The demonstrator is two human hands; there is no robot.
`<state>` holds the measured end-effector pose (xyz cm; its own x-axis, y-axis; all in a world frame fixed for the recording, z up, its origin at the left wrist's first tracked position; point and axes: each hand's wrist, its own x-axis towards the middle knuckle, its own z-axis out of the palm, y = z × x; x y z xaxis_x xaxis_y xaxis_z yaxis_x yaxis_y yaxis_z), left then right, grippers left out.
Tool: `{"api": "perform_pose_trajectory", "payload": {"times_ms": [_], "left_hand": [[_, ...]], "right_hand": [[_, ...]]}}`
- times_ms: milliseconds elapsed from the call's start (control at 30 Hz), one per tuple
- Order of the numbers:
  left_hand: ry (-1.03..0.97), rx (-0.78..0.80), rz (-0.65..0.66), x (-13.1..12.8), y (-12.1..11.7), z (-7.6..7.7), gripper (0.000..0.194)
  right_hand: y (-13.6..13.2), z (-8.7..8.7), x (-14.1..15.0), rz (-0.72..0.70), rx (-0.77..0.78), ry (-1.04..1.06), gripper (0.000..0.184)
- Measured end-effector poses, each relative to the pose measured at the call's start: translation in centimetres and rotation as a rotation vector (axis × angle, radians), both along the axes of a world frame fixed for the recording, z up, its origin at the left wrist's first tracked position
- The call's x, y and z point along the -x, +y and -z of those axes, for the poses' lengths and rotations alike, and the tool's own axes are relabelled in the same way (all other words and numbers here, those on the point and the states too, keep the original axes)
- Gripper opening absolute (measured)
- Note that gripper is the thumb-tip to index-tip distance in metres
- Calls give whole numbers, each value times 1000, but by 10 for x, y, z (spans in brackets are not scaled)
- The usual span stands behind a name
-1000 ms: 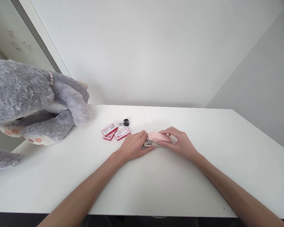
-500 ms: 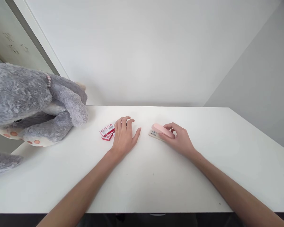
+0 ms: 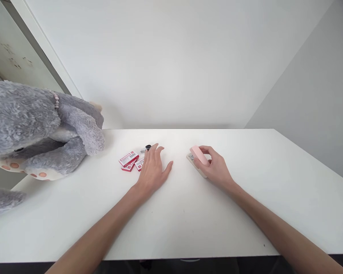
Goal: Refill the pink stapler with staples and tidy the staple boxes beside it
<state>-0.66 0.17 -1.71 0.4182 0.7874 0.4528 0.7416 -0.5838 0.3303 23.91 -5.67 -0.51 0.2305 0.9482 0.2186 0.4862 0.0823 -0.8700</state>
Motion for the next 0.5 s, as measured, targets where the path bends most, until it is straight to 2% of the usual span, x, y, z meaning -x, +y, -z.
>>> {"api": "perform_pose_trajectory", "payload": {"times_ms": [100,200,300,367,433,500], "left_hand": [[-22,45,10,-4,-7,-3,50],[-32,73,84,-7,-13,-6,50],[-30,11,158,-7,-12,-9,44],[-28,-97,115,-4,-5,-12,36],[-31,-210,5,2,5,-14,31],[-6,-250,-97,8,14,-15,32]], "right_hand": [[-1,-1,1,-8,1,7,48],[-1,0,2,-27,-3,18,49],[0,2,2,-45,-8,52,51],[1,3,1,-36,-16,82,50],[2,4,-1,-5,-21,101,50],[3,5,-3,22,-18,125,52]]}}
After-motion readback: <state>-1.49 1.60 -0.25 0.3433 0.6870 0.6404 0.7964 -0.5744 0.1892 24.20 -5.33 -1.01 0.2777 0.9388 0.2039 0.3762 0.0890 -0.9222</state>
